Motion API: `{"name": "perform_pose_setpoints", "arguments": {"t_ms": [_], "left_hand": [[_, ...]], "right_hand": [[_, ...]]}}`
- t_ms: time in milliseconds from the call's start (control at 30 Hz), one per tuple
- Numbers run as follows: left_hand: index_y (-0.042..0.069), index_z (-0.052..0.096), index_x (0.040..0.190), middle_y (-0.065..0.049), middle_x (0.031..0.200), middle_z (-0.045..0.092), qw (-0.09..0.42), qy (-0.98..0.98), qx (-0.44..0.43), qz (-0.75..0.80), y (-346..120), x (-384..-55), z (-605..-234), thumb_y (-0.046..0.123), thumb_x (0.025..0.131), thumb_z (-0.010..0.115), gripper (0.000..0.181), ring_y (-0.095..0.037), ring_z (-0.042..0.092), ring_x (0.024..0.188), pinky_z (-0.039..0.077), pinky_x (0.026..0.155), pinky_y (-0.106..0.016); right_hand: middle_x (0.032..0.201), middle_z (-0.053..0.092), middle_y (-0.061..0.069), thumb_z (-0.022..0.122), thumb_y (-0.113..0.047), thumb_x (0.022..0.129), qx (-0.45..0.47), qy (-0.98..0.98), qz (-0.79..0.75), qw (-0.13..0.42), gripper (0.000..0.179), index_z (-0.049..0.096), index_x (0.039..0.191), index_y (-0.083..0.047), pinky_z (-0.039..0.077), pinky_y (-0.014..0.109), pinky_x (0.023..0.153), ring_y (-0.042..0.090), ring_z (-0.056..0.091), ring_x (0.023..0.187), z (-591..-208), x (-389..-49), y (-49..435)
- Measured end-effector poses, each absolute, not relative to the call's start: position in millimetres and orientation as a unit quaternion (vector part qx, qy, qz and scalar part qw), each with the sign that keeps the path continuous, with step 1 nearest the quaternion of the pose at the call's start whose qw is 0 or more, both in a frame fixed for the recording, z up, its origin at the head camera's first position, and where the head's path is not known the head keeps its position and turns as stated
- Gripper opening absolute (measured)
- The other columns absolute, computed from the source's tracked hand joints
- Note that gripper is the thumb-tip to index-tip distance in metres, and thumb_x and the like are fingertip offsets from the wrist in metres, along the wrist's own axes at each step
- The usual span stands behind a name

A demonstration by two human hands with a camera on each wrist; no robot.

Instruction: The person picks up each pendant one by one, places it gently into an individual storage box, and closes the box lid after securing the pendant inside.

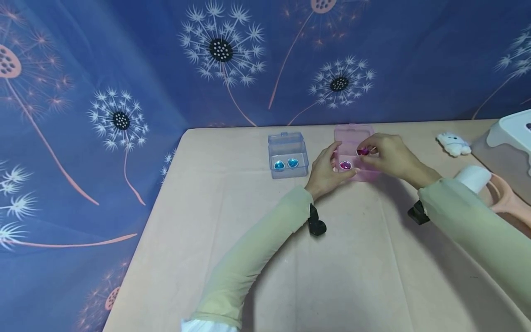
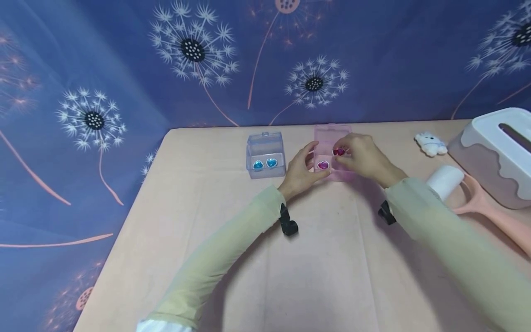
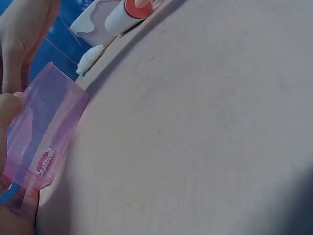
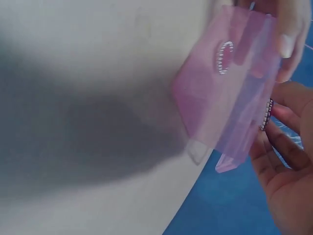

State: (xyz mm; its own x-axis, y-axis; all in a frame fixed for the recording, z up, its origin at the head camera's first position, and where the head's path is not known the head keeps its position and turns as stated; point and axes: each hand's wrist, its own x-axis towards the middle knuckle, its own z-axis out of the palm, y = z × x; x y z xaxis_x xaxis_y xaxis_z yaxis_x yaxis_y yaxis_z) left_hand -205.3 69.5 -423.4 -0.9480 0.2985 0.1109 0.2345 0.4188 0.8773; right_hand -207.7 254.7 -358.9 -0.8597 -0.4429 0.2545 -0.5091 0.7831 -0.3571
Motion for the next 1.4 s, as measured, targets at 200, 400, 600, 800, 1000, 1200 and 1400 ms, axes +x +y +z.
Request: {"name": "perform_pose_setpoints", "arguments": {"t_ms": [200, 400, 600, 800, 1000, 1200, 1400], "left_hand": [[0.024, 0.035, 0.149, -0.006, 0.136, 0.053, 0.035, 0.843, 0.153, 0.515, 69.9, -203.5, -423.3, 0.032, 0.078, 0.082, 0.085, -0.017, 0.057, 0.12, 0.048, 0.097, -0.021], [0.022, 0.036, 0.148, -0.005, 0.137, 0.053, 0.03, 0.843, 0.155, 0.514, 69.1, -203.7, -423.5, 0.032, 0.078, 0.081, 0.085, -0.016, 0.056, 0.12, 0.049, 0.097, -0.022], [0.021, 0.036, 0.148, -0.007, 0.138, 0.052, 0.032, 0.834, 0.16, 0.527, 68.6, -204.0, -423.4, 0.027, 0.079, 0.081, 0.083, -0.017, 0.058, 0.119, 0.051, 0.094, -0.02], [0.022, 0.036, 0.149, -0.006, 0.137, 0.052, 0.039, 0.836, 0.155, 0.525, 68.9, -201.7, -423.4, 0.027, 0.079, 0.081, 0.083, -0.017, 0.058, 0.118, 0.05, 0.093, -0.018], [0.023, 0.036, 0.148, -0.006, 0.138, 0.051, 0.038, 0.833, 0.156, 0.53, 69.0, -201.3, -423.7, 0.029, 0.079, 0.081, 0.083, -0.017, 0.058, 0.12, 0.05, 0.095, -0.018], [0.021, 0.037, 0.148, -0.007, 0.136, 0.053, 0.027, 0.838, 0.16, 0.521, 68.8, -202.2, -423.8, 0.029, 0.078, 0.082, 0.084, -0.017, 0.058, 0.118, 0.05, 0.092, -0.017], [0.018, 0.037, 0.148, -0.009, 0.135, 0.054, 0.022, 0.835, 0.166, 0.524, 68.2, -202.3, -423.2, 0.03, 0.078, 0.082, 0.084, -0.019, 0.057, 0.119, 0.049, 0.094, -0.019]], "right_hand": [[0.091, 0.071, 0.016, 0.075, -0.006, 0.08, 0.277, -0.942, 0.181, 0.048, 0.017, 0.071, 0.094, 0.002, 0.054, 0.05, 0.076, 0.032, 0.066, 0.083, -364.0, -213.6, 253.7], [0.09, 0.071, 0.014, 0.076, -0.006, 0.08, 0.294, -0.942, 0.158, 0.033, 0.012, 0.072, 0.089, -0.001, 0.054, 0.048, 0.075, 0.029, 0.065, 0.082, -365.4, -215.7, 252.6], [0.085, 0.07, 0.012, 0.076, 0.001, 0.078, 0.316, -0.94, 0.126, 0.014, 0.008, 0.072, 0.084, -0.001, 0.055, 0.048, 0.075, 0.028, 0.066, 0.079, -368.4, -218.0, 251.7], [0.08, 0.071, 0.008, 0.076, 0.001, 0.077, 0.31, -0.943, 0.123, -0.021, 0.007, 0.072, 0.081, -0.002, 0.056, 0.043, 0.068, 0.022, 0.066, 0.073, -368.7, -219.7, 249.0], [0.076, 0.07, 0.008, 0.076, 0.001, 0.077, 0.307, -0.943, 0.12, -0.039, 0.006, 0.071, 0.079, -0.003, 0.057, 0.041, 0.067, 0.02, 0.066, 0.07, -366.2, -220.8, 246.3], [0.076, 0.071, 0.009, 0.076, 0.004, 0.075, 0.309, -0.944, 0.112, -0.042, 0.009, 0.072, 0.077, -0.003, 0.058, 0.041, 0.068, 0.024, 0.068, 0.072, -367.4, -223.7, 244.9], [0.073, 0.07, 0.008, 0.077, 0.004, 0.073, 0.319, -0.942, 0.101, -0.036, 0.009, 0.071, 0.074, -0.003, 0.058, 0.041, 0.067, 0.024, 0.067, 0.069, -367.2, -224.3, 244.0]]}}
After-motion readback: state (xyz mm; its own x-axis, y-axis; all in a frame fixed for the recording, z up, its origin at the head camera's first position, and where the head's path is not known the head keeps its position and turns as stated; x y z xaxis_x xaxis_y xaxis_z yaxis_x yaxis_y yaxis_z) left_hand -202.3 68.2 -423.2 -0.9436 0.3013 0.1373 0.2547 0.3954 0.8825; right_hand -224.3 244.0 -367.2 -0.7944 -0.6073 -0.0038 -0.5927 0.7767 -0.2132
